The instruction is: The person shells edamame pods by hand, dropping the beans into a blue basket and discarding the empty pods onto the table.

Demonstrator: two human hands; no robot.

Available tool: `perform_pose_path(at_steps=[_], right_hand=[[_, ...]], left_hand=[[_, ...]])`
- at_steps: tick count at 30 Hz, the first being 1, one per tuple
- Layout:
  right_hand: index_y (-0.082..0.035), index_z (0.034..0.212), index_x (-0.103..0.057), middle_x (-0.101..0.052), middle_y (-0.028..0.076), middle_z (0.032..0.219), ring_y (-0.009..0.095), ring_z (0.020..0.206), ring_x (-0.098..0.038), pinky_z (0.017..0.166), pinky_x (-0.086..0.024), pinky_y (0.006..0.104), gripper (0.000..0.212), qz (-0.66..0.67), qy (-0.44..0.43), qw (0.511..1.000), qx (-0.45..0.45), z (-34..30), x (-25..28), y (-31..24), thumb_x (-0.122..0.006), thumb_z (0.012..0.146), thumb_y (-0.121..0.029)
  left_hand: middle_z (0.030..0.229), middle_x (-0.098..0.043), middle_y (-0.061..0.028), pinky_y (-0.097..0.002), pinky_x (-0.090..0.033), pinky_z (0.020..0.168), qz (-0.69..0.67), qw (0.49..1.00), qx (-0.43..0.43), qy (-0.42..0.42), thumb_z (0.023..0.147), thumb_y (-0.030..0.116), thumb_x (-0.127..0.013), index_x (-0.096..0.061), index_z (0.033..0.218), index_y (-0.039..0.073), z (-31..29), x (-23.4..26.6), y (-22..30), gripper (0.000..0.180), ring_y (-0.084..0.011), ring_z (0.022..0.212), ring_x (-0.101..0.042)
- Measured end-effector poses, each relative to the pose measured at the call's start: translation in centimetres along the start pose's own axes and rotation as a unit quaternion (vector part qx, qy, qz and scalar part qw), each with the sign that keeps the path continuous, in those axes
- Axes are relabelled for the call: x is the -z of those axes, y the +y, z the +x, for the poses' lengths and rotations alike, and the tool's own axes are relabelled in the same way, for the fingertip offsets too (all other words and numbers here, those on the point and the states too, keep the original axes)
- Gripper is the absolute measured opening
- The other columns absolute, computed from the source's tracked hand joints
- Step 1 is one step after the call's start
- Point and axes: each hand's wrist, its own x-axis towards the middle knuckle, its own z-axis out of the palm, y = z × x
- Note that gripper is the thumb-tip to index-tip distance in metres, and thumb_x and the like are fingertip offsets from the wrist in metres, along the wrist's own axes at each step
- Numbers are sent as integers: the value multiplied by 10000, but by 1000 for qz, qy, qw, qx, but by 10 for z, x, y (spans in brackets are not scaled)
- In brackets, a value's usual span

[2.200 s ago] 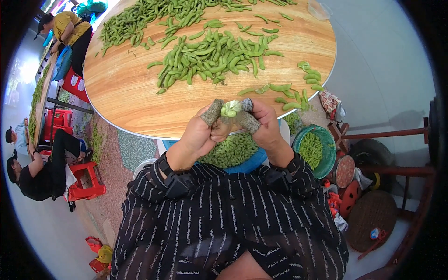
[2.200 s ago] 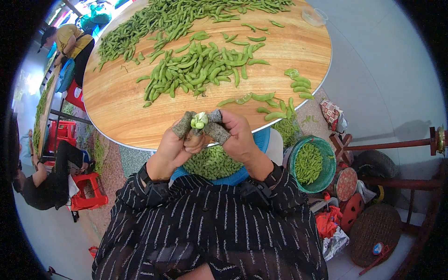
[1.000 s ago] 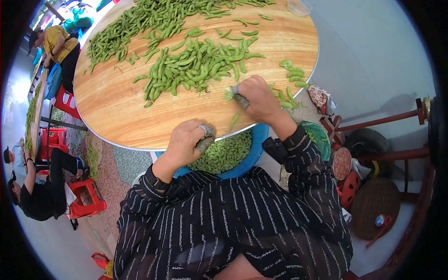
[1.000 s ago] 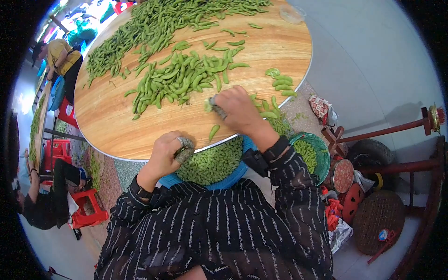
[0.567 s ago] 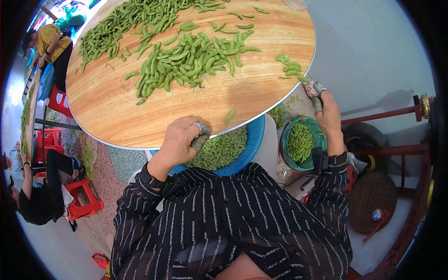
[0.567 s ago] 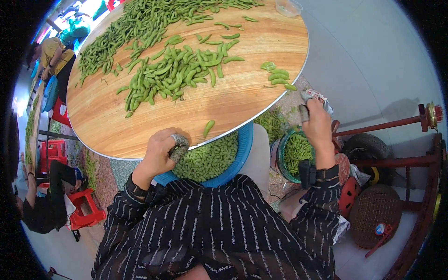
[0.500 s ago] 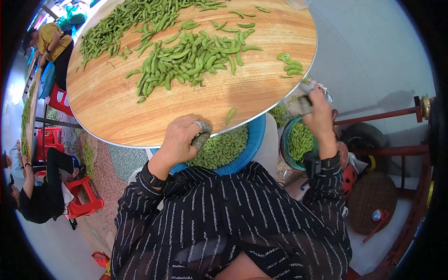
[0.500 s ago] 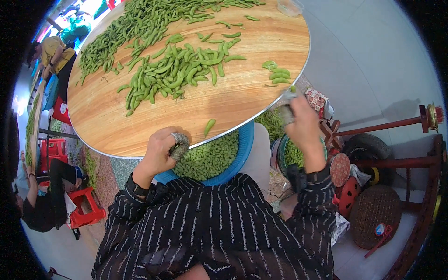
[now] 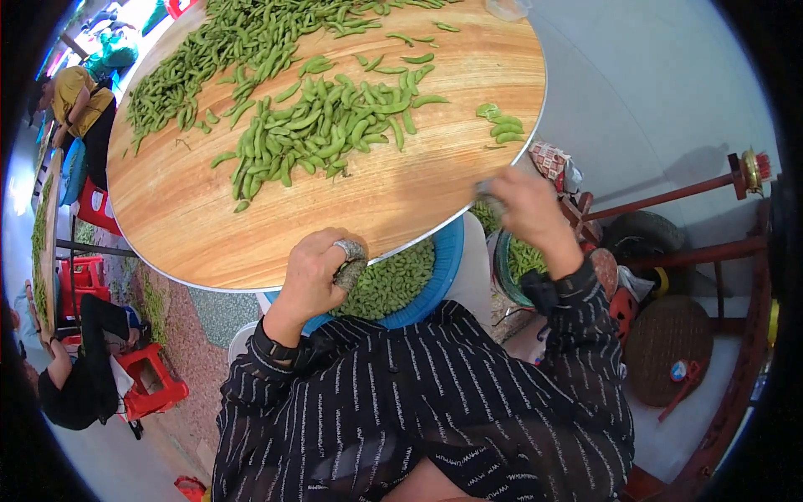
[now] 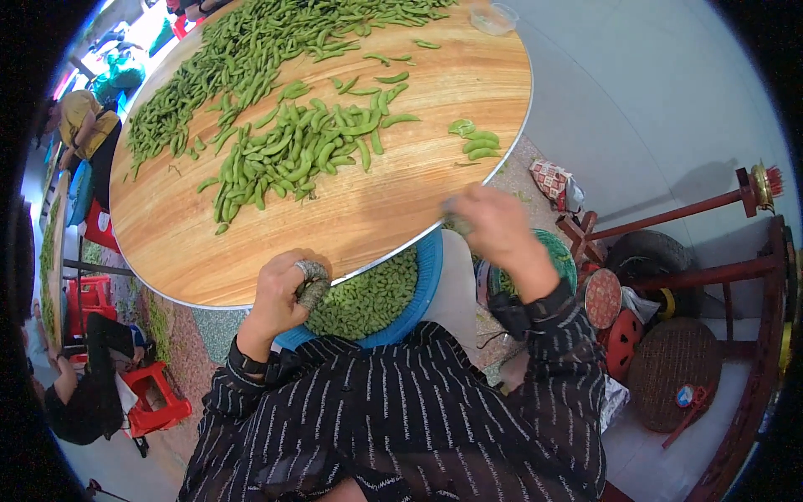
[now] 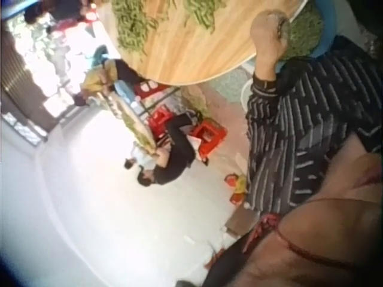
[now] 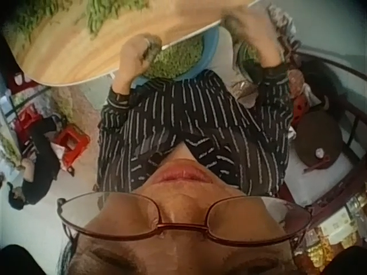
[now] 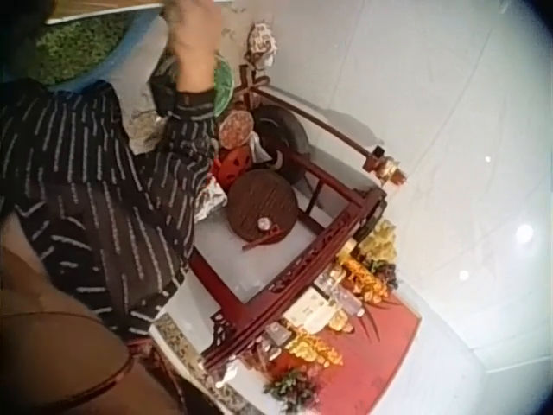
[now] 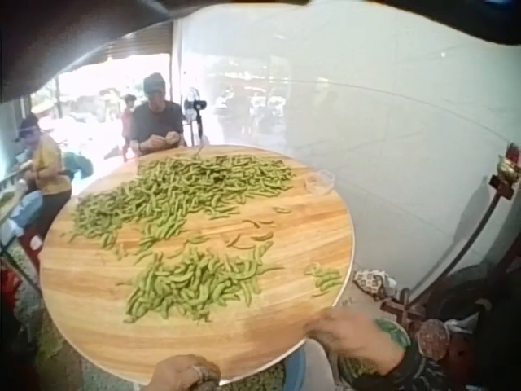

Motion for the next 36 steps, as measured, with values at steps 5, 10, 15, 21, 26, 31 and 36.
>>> perform_pose_path(at_steps=[5,10,15,21,26,31,36], right_hand=[[-28,891,-555,-530,137,749,333,700,-534,612,-428,387,267,20,68,965,-254,-10,22,60,-541,629,25],[13,864,-517,-534,176,841,344,775,-513,669,-420,366,210,58,161,975,-141,59,-11,67,-532,654,16],[16,795,-492,-491,185,801,365,775,-474,659,-394,384,126,30,143,989,7,74,-44,84,-526,674,6],[-33,800,-531,-529,142,759,344,706,-502,608,-405,394,119,-64,89,987,-115,0,0,85,-547,683,-45],[-27,824,-543,-548,144,735,312,671,-536,594,-418,360,135,-108,63,967,-220,-10,17,84,-582,709,-87],[-15,807,-540,-558,130,745,241,650,-543,586,-417,319,132,182,70,978,-69,96,-12,8,-584,746,-123],[-17,867,-525,-538,167,819,369,793,-494,679,-410,386,185,187,74,977,73,176,-69,-49,-549,736,-144]], left_hand=[[696,-541,-92,-335,-408,556,14,1000,-4,20,546,-9,-572,-544,705,39,4,-2,3,168,-285,637,-523],[711,-550,-97,-336,-416,565,5,1000,1,30,542,-12,-570,-546,705,40,5,0,4,173,-287,648,-528],[778,-562,-122,-358,-435,612,-5,1000,3,19,539,0,-581,-551,745,38,2,-2,-5,211,-305,703,-537],[725,-553,-112,-354,-426,585,0,999,-15,47,560,12,-604,-543,713,43,-1,1,-1,168,-306,669,-531],[718,-536,-91,-342,-398,586,14,994,-78,72,540,74,-639,-554,732,52,-5,9,0,210,-270,679,-515],[706,-544,-77,-330,-368,549,-10,977,-94,191,562,110,-661,-571,747,59,-23,35,7,212,-249,622,-494],[680,-553,-67,-337,-362,506,-97,955,-135,247,511,141,-695,-581,684,40,-34,96,58,231,-220,576,-488]])
